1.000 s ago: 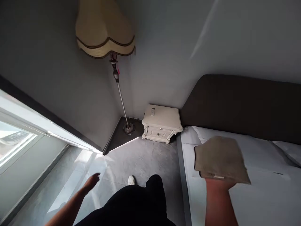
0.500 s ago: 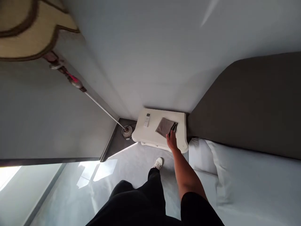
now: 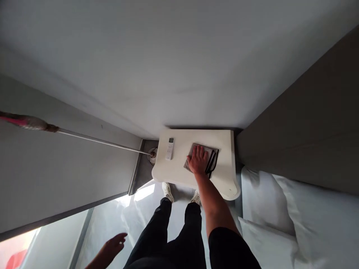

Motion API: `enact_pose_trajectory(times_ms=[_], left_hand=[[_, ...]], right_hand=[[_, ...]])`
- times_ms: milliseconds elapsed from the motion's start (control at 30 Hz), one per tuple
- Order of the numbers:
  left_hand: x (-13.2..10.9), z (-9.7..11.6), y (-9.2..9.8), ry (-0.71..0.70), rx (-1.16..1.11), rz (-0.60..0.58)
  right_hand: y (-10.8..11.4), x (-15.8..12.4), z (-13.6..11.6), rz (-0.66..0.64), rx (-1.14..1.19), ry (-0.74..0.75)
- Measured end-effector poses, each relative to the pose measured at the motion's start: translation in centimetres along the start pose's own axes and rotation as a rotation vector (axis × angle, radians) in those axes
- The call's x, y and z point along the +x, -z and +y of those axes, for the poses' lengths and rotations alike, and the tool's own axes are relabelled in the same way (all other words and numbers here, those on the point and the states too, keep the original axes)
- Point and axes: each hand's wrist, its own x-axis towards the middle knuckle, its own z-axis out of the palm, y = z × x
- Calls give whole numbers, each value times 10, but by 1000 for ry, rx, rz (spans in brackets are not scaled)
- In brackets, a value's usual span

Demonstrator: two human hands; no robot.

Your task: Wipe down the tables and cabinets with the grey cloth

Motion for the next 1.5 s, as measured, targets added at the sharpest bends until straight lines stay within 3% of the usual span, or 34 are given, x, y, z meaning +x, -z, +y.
enact_pose_trajectory(times_ms=[67,133,233,333,400,467,533,600,667,733,833,900,967,1067,1133,1200,1300,1367,1400,1500], left_hand=[[43,20,22,-116,-32,10],[94,61,47,-252,-9,42],[176,158,86,-520,61,133],[244,269,116,-658,94,262],[274,332,130,-633,135,302],[292,376,139,-583,156,310],[299,400,142,-572,184,295],[298,406,142,-594,232,270],[295,401,143,-611,285,249],[294,391,144,-595,315,236],[300,374,147,-524,289,238],[306,362,149,-476,208,245],[309,347,151,-451,121,234],[304,310,154,-460,55,201],[297,270,155,-460,30,196],[286,215,151,-415,-40,175],[261,112,133,-239,-247,62],[238,43,113,-124,-291,1],[225,11,101,-82,-303,-30],[187,-63,66,23,-257,-40]], right_hand=[[-1,-22,29,-44,-55,64],[7,-55,70,-50,-111,31],[24,-103,125,9,-214,-146],[25,-124,137,76,-293,-313],[13,-120,116,88,-312,-385],[-4,-108,74,32,-307,-388],[-22,-92,20,-79,-285,-343],[-39,-78,-37,-189,-245,-283],[-55,-67,-87,-275,-189,-211],[-68,-59,-122,-348,-133,-119],[-75,-53,-136,-395,-64,16],[-66,-49,-120,-408,-18,133],[-49,-41,-87,-410,-3,192],[-14,-16,-17,-330,-84,25],[8,8,32,-229,-164,-157],[22,38,69,-118,-228,-320],[24,87,84,45,-264,-555],[12,119,58,94,-236,-604],[2,132,34,82,-209,-560],[-35,157,-71,-78,-114,-228]])
